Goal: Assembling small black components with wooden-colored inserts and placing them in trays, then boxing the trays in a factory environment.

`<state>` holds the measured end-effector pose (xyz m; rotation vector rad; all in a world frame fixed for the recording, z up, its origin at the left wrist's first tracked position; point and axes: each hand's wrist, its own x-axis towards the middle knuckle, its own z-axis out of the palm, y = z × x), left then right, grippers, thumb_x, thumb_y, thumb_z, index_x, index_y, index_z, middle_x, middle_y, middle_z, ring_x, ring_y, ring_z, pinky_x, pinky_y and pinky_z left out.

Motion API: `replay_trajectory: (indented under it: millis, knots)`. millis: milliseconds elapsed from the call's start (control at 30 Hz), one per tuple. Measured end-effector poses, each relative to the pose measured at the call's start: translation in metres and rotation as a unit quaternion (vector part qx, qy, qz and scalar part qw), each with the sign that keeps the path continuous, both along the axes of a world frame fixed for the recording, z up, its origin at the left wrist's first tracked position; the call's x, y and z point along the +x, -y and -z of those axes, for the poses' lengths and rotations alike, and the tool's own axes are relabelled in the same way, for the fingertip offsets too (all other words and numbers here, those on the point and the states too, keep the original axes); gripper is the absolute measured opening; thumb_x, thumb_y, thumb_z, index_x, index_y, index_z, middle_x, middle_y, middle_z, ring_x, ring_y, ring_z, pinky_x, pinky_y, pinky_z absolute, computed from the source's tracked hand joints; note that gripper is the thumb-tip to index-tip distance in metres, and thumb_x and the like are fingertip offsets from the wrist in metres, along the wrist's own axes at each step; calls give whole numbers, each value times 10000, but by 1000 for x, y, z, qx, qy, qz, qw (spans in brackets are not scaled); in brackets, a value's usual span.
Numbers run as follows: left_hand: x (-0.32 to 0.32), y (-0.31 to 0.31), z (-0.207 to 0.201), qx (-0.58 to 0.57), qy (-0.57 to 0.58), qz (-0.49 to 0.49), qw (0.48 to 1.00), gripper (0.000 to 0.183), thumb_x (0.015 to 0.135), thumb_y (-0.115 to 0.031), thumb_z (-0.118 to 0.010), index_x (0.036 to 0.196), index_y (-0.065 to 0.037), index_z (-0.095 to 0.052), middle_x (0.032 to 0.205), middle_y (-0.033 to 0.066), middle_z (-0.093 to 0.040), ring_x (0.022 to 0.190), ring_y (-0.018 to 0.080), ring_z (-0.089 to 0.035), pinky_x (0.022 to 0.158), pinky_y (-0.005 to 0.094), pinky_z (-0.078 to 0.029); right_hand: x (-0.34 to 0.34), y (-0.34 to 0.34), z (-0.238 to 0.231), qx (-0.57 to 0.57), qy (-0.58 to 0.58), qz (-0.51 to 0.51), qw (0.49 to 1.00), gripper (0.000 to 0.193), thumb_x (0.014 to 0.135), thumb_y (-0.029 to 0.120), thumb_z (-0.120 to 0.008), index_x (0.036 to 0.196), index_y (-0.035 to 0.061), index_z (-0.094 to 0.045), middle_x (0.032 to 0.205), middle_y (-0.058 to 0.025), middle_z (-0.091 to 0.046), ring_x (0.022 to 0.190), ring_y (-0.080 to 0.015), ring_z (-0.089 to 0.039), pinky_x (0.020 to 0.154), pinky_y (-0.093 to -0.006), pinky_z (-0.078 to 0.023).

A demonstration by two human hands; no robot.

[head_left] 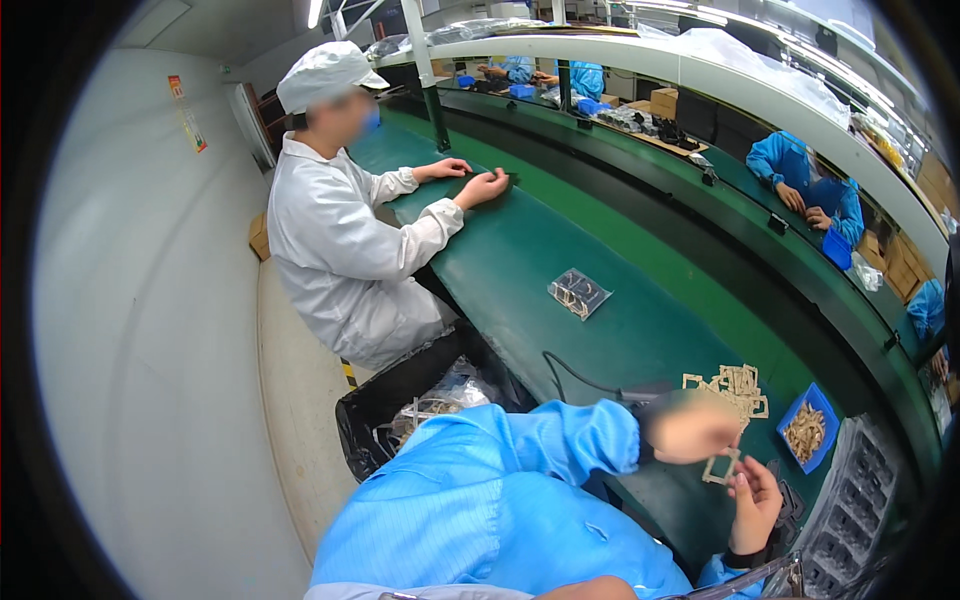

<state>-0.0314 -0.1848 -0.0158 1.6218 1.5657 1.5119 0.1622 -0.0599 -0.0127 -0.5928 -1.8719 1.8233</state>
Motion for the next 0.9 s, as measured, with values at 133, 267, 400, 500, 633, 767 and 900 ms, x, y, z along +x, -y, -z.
replay_trajectory:
  millis: [133,267,400,500,633,767,900]
  knots:
    - [24,-28,1,63,-155,-64,984,138,798,-165,-676,875,-55,-642,878,106,-659,801,292,-649,703,392,-519,-1,-6,12,-37,-7,48,998,155,958,142,-638,995,-8,-641,899,-95,-700,675,-93,-632,592,-203,-511]
    - [38,-52,15,188,-317,-96,925,144,770,-169,-643,865,-60,-643,1019,91,-634,903,255,-630,658,364,-528,10,-20,18,-63,-8,109,992,109,966,89,-589,899,13,-630,795,-66,-673,619,-79,-603,558,-192,-495]
    - [48,-70,6,132,-425,-53,894,146,769,-178,-607,834,-49,-622,858,71,-618,799,225,-594,609,331,-523,19,-41,21,-11,2,127,992,91,956,46,-571,890,15,-627,764,-36,-643,622,-72,-586,555,-192,-475]
    - [45,-88,3,142,-443,-21,885,181,770,-192,-603,854,-33,-626,818,83,-618,774,244,-609,573,347,-519,18,-57,22,83,9,137,987,87,949,39,-586,886,2,-633,747,-18,-622,635,-64,-566,570,-197,-457]
    - [46,-97,-3,96,-454,-29,885,249,740,-176,-642,937,-25,-664,842,56,-645,796,208,-636,596,320,-539,16,-70,7,253,27,107,961,32,876,-5,-635,855,-18,-655,740,-19,-613,653,-67,-549,590,-227,-446]
    - [53,-115,2,97,-464,-37,880,277,781,-161,-616,1011,-17,-668,916,42,-669,851,184,-638,633,294,-537,22,-88,13,248,21,129,960,6,830,-27,-649,829,-23,-644,742,-65,-623,636,-104,-586,566,-246,-464]
    - [63,-130,6,72,-463,-14,884,248,778,-161,-619,985,-32,-666,880,44,-646,839,193,-623,625,298,-532,30,-96,16,298,12,145,943,24,804,-41,-637,802,-18,-632,731,-103,-632,635,-164,-618,589,-277,-487]
